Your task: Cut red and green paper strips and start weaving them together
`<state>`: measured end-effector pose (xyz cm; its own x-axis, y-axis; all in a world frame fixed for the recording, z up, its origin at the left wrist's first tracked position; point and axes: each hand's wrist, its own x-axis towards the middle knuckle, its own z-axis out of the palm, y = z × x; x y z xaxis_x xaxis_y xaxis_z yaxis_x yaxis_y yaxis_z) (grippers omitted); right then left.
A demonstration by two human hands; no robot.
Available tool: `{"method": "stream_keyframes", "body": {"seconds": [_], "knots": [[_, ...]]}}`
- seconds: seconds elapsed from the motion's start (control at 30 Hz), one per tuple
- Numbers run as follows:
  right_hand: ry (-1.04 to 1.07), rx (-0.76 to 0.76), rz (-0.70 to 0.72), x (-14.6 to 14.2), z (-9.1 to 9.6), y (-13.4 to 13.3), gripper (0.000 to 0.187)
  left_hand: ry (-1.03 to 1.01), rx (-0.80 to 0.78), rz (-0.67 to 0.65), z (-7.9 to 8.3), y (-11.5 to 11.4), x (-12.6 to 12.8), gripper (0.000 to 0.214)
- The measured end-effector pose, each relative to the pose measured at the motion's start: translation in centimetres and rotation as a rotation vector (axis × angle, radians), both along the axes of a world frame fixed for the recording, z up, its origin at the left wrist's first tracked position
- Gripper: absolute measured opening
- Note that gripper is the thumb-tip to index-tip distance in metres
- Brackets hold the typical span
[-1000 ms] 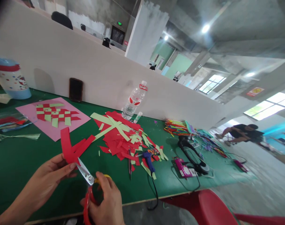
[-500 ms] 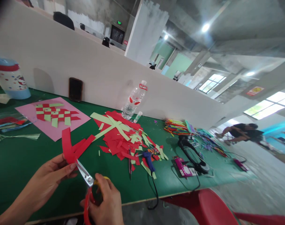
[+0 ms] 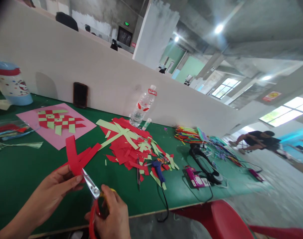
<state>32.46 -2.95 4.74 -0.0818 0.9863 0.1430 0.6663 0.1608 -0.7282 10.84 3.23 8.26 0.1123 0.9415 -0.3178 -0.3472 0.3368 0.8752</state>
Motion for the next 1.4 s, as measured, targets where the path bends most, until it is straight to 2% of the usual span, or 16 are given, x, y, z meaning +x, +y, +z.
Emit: {"method": "stream_keyframes", "body": {"seconds": [0.43,1.13,1.4], "knots": [[-0.009,-0.039,0.013,0.09,-0.17,-0.13,0.077,0.001,-0.005,-0.026,-0.34,-0.28,-0.01,0.041],[-0.047,0.056,-0.019,-0.09,-0.42,-0.28,0.078,0.019,-0.018,-0.068,-0.02,-0.7,0.69,0.043],[-0.017,0.044,-0.017,-0.05,-0.62,-0.26,0.077,0.02,-0.042,-0.064,0.26,-0.78,0.81,0.045]]}}
